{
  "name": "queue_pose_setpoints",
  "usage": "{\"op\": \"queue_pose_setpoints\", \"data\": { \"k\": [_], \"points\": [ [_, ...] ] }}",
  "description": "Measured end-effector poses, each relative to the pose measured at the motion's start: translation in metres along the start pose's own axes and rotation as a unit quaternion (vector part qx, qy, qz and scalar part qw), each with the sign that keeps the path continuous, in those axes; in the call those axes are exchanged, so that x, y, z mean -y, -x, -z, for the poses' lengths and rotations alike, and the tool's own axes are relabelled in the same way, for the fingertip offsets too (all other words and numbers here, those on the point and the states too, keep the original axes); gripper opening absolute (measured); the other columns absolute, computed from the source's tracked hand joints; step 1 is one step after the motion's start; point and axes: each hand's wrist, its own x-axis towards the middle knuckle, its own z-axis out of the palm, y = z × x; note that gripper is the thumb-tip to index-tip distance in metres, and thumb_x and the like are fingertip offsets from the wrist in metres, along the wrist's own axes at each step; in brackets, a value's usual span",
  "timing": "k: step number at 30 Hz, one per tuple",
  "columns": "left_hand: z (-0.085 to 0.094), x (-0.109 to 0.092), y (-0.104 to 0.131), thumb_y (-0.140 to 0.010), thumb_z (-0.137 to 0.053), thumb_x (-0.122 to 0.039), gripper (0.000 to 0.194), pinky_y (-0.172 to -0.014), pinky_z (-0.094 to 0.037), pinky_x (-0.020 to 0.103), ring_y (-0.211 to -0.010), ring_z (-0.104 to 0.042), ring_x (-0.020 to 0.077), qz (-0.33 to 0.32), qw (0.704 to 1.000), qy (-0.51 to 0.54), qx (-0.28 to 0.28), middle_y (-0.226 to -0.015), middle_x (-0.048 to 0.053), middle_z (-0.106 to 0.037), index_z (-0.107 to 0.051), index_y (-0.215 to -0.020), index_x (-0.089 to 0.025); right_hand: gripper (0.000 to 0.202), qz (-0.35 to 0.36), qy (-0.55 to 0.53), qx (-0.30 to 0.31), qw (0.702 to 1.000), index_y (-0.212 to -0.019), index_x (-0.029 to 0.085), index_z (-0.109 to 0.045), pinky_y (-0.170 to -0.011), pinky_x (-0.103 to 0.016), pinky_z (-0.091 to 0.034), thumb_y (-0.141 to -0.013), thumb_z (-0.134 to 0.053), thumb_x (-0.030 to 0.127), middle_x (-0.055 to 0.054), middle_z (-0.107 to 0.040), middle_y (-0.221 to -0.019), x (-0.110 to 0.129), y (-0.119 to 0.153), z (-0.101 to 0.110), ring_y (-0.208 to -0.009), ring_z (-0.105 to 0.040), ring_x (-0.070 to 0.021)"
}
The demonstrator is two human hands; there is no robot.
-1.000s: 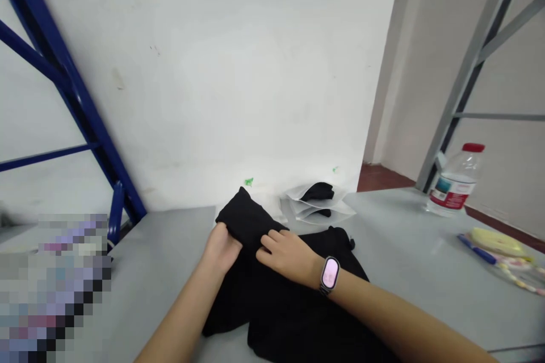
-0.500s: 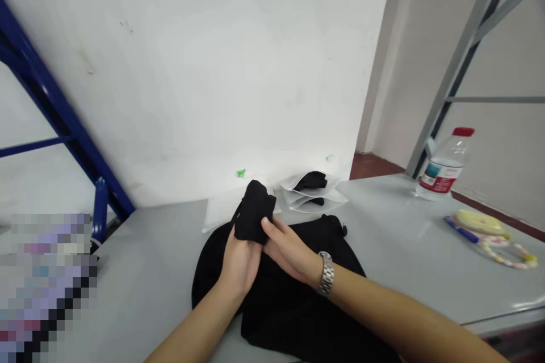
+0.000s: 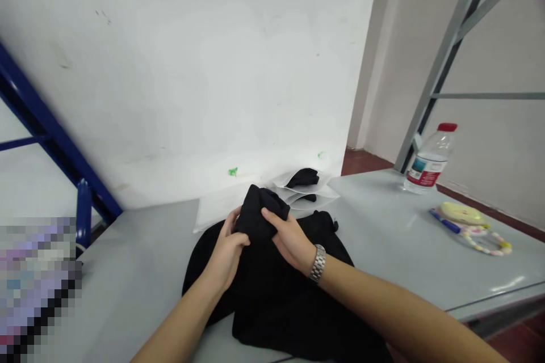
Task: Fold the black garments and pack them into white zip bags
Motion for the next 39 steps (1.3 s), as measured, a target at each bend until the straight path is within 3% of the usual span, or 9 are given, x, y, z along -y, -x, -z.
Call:
{"op": "queue_pose_setpoints", "data": {
  "k": [3,7,12,18,22,25,31,34,39],
  "points": [
    [0.003,-0.016,0.001,-0.07,-0.059,-0.025,0.044,-0.078,-0.049,0.035,-0.094,-0.062,0.0252,0.021,0.998,-0.024,0.063,-0.106,0.007,-0.066,-0.058,-0.114,-0.022,0.045,0.009,0.02,-0.011,1.0,-0.115,0.021,-0.058,-0.102,-0.044,-0.039,-0.073,-0.069,0.031,-0.004,-0.065,-0.112,0.001,-0.001,0.003,-0.109,-0.057,-0.0233],
    [0.001,-0.015,-0.002,-0.069,-0.07,-0.038,0.039,-0.081,-0.047,0.031,-0.094,-0.062,0.0231,-0.042,0.985,-0.161,-0.039,-0.102,0.005,-0.068,-0.062,-0.105,-0.023,0.041,-0.014,0.048,0.0,0.999,-0.113,0.021,-0.06,-0.102,-0.044,-0.039,-0.078,-0.063,0.043,-0.005,-0.066,-0.111,0.001,0.0,0.005,-0.113,-0.055,-0.0229],
    [0.002,0.001,-0.008,-0.076,-0.06,-0.049,0.036,-0.072,-0.049,0.034,-0.079,-0.063,0.0232,-0.009,0.992,-0.126,-0.012,-0.085,0.006,-0.069,-0.064,-0.096,-0.019,0.048,-0.096,0.012,0.011,0.995,-0.106,0.021,-0.062,-0.097,-0.041,-0.043,-0.082,-0.047,0.059,-0.006,-0.067,-0.106,-0.001,0.0,0.004,-0.113,-0.055,-0.022],
    [0.005,0.007,-0.014,-0.075,-0.061,-0.047,0.025,-0.087,-0.042,0.036,-0.091,-0.057,0.0249,-0.186,0.915,-0.329,-0.139,-0.086,0.004,-0.063,-0.062,-0.08,-0.022,0.048,-0.096,0.019,-0.009,0.995,-0.106,0.022,-0.062,-0.095,-0.04,-0.044,-0.082,-0.047,0.06,-0.005,-0.067,-0.106,-0.007,-0.001,0.004,-0.112,-0.055,-0.0215],
    [0.004,0.001,-0.012,-0.071,-0.067,-0.044,0.04,-0.087,-0.044,0.037,-0.098,-0.06,0.0259,-0.03,0.976,-0.202,-0.071,-0.102,0.008,-0.066,-0.059,-0.105,-0.023,0.049,-0.062,0.081,-0.019,0.995,-0.1,0.022,-0.065,-0.094,-0.04,-0.045,-0.08,-0.046,0.063,-0.006,-0.067,-0.103,-0.002,-0.005,0.011,-0.11,-0.056,-0.0237],
    [0.001,-0.002,-0.007,-0.066,-0.073,-0.04,0.041,-0.087,-0.044,0.039,-0.098,-0.061,0.0298,0.022,0.979,-0.201,0.007,-0.103,0.011,-0.068,-0.064,-0.101,-0.02,0.05,-0.031,0.139,-0.031,0.989,-0.095,0.021,-0.066,-0.091,-0.041,-0.046,-0.08,-0.046,0.063,-0.008,-0.067,-0.102,0.005,-0.006,0.014,-0.107,-0.057,-0.026],
    [0.002,0.011,-0.012,-0.069,-0.071,-0.038,0.046,-0.096,-0.039,0.037,-0.107,-0.057,0.0263,-0.149,0.957,-0.19,-0.158,-0.113,0.006,-0.065,-0.059,-0.112,-0.025,0.042,-0.098,0.133,0.049,0.985,-0.111,0.026,-0.057,-0.084,-0.041,-0.05,-0.072,-0.068,0.039,-0.005,-0.059,-0.119,0.005,-0.002,0.008,-0.108,-0.056,-0.0226],
    [0.015,0.013,-0.024,-0.079,-0.06,-0.043,0.035,-0.095,-0.038,0.036,-0.106,-0.057,0.0259,-0.149,0.953,-0.24,-0.112,-0.11,0.006,-0.066,-0.061,-0.107,-0.024,0.04,-0.119,0.161,0.021,0.98,-0.102,0.021,-0.059,-0.081,-0.04,-0.051,-0.066,-0.073,0.031,-0.007,-0.065,-0.108,0.003,-0.003,0.013,-0.098,-0.061,-0.0231],
    [0.063,-0.003,-0.056,-0.074,-0.062,-0.036,0.014,-0.102,-0.029,0.04,-0.109,-0.05,0.0318,-0.196,0.879,-0.42,-0.113,-0.09,0.008,-0.066,-0.069,-0.076,-0.023,0.038,-0.052,0.272,-0.064,0.959,-0.093,0.019,-0.061,-0.073,-0.038,-0.052,-0.059,-0.075,0.025,-0.004,-0.069,-0.085,0.024,-0.019,0.035,-0.079,-0.065,-0.0232]
  ]
}}
